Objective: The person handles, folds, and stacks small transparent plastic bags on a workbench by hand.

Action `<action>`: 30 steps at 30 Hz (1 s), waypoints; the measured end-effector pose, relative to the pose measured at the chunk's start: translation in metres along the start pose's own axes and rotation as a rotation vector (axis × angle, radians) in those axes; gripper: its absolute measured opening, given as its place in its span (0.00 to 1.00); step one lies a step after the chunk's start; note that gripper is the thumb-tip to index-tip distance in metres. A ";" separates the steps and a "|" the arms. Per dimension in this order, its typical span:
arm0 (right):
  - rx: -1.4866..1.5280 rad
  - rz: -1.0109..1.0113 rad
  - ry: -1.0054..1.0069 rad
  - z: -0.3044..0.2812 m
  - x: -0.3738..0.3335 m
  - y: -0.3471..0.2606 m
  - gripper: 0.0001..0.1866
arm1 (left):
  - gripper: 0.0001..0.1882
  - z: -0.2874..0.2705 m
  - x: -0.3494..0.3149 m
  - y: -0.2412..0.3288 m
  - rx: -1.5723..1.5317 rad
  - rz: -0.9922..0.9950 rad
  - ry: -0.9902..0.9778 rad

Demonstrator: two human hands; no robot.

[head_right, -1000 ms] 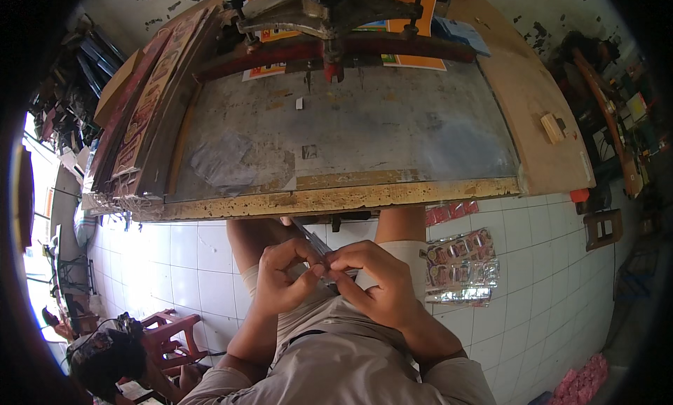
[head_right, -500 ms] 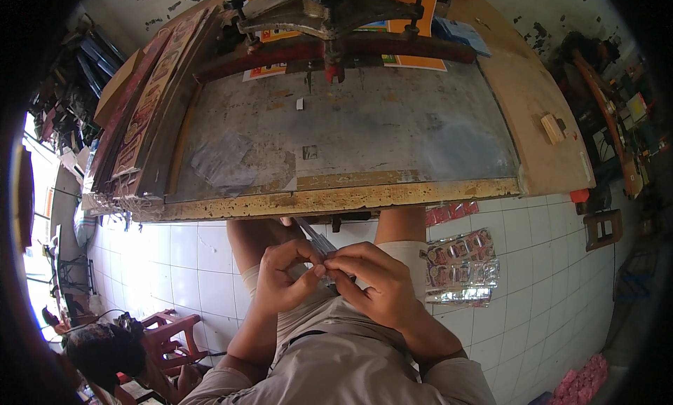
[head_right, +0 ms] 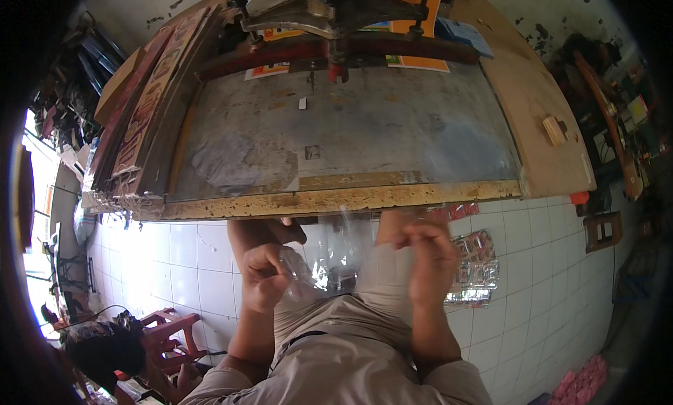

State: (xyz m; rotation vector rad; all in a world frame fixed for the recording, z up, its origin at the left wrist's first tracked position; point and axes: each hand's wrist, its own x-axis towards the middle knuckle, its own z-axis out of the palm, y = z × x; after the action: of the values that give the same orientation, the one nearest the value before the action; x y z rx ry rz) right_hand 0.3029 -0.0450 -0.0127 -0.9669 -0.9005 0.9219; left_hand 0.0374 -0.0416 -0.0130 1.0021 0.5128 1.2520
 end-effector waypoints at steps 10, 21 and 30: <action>-0.427 -0.473 0.423 -0.044 0.022 -0.032 0.04 | 0.12 -0.010 0.006 0.009 -0.200 0.111 -0.009; -0.576 -0.370 -0.572 0.049 -0.017 -0.041 0.20 | 0.04 0.029 0.015 0.009 0.503 -0.107 -0.071; -0.527 -0.260 -0.555 0.043 -0.011 -0.035 0.14 | 0.05 0.028 0.020 0.011 0.691 0.037 -0.143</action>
State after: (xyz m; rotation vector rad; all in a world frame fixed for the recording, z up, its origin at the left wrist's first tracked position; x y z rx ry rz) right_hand 0.2677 -0.0531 0.0304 -1.0132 -1.7609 0.7485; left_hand 0.0594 -0.0328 0.0138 1.6704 0.8439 1.0353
